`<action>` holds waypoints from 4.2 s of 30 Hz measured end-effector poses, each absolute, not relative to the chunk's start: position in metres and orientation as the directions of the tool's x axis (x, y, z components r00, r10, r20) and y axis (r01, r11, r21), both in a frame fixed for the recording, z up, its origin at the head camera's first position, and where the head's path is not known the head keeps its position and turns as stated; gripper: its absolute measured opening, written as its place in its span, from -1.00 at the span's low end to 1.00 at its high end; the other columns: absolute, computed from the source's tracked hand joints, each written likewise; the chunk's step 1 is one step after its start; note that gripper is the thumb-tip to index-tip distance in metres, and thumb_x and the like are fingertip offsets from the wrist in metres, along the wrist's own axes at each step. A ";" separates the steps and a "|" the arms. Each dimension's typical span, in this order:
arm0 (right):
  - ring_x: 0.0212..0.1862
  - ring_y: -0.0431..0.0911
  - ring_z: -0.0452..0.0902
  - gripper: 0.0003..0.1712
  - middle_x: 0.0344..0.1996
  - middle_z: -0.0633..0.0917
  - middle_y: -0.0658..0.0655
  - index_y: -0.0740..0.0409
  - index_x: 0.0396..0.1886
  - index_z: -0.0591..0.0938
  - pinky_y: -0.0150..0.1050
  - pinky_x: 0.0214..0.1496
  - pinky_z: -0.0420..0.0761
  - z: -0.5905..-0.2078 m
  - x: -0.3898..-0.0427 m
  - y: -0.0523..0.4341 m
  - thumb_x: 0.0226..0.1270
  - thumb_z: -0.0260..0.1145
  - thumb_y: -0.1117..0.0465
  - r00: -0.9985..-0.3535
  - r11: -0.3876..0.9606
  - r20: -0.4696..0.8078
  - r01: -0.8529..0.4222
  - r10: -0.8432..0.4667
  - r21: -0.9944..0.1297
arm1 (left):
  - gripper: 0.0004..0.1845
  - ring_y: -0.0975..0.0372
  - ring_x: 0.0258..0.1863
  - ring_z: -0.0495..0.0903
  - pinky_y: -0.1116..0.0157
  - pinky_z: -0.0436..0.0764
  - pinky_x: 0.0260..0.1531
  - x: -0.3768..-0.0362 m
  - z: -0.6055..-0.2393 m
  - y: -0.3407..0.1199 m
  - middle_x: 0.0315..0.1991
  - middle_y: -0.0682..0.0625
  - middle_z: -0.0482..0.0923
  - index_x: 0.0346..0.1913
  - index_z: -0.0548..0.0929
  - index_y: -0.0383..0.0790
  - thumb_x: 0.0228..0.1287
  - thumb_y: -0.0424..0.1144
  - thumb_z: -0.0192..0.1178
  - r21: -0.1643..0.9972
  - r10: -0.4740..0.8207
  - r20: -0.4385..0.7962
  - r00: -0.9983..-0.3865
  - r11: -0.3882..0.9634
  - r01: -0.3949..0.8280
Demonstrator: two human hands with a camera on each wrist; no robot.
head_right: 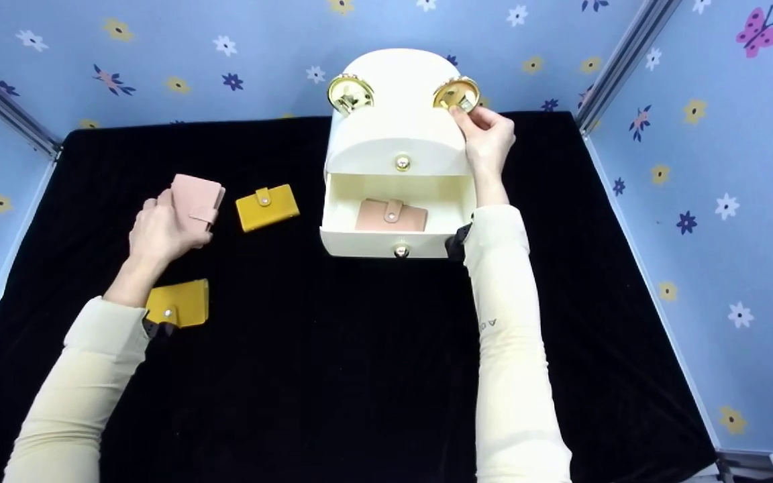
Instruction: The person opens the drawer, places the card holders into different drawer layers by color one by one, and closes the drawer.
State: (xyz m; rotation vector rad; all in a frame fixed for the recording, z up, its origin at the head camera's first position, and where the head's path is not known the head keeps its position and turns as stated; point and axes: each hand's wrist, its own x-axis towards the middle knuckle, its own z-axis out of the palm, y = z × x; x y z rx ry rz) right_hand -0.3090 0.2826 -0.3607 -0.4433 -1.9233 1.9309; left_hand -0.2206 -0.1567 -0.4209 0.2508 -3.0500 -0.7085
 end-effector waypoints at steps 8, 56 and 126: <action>-0.54 -0.20 0.49 -0.86 -0.64 0.63 -0.01 0.19 -0.51 0.71 -0.41 -0.39 0.46 -0.360 -0.310 0.282 -0.15 0.47 0.26 -0.876 0.015 0.065 -0.066 0.478 -0.998 | 0.04 -0.19 -0.07 0.31 -0.12 0.45 -0.29 -0.206 -0.407 -0.143 0.05 -0.39 0.25 0.27 0.06 -0.46 -0.34 -0.17 0.36 0.433 -0.063 0.010 -0.998 0.900 -0.052; -0.53 -0.22 0.50 -0.86 -0.62 0.63 -0.02 0.16 -0.52 0.71 -0.42 -0.37 0.46 -0.360 -0.309 0.282 -0.16 0.48 0.24 -0.873 0.008 0.040 -0.041 0.485 -0.999 | -0.03 0.00 0.01 0.32 0.08 0.46 -0.18 -0.192 -0.355 -0.036 0.12 -0.17 0.30 0.30 0.16 -0.26 -0.33 -0.14 0.32 0.432 0.343 0.061 -0.937 0.838 0.335; -0.53 -0.20 0.50 -0.83 -0.62 0.64 -0.01 0.18 -0.50 0.71 -0.41 -0.39 0.47 -0.362 -0.309 0.283 -0.16 0.48 0.22 -0.882 0.009 0.051 -0.053 0.468 -0.999 | -0.57 0.18 -0.01 0.45 0.26 0.47 -0.11 -0.203 -0.358 0.044 0.00 0.01 0.49 0.07 0.50 -0.18 0.12 -0.14 0.18 0.486 0.517 0.168 -0.839 0.697 0.527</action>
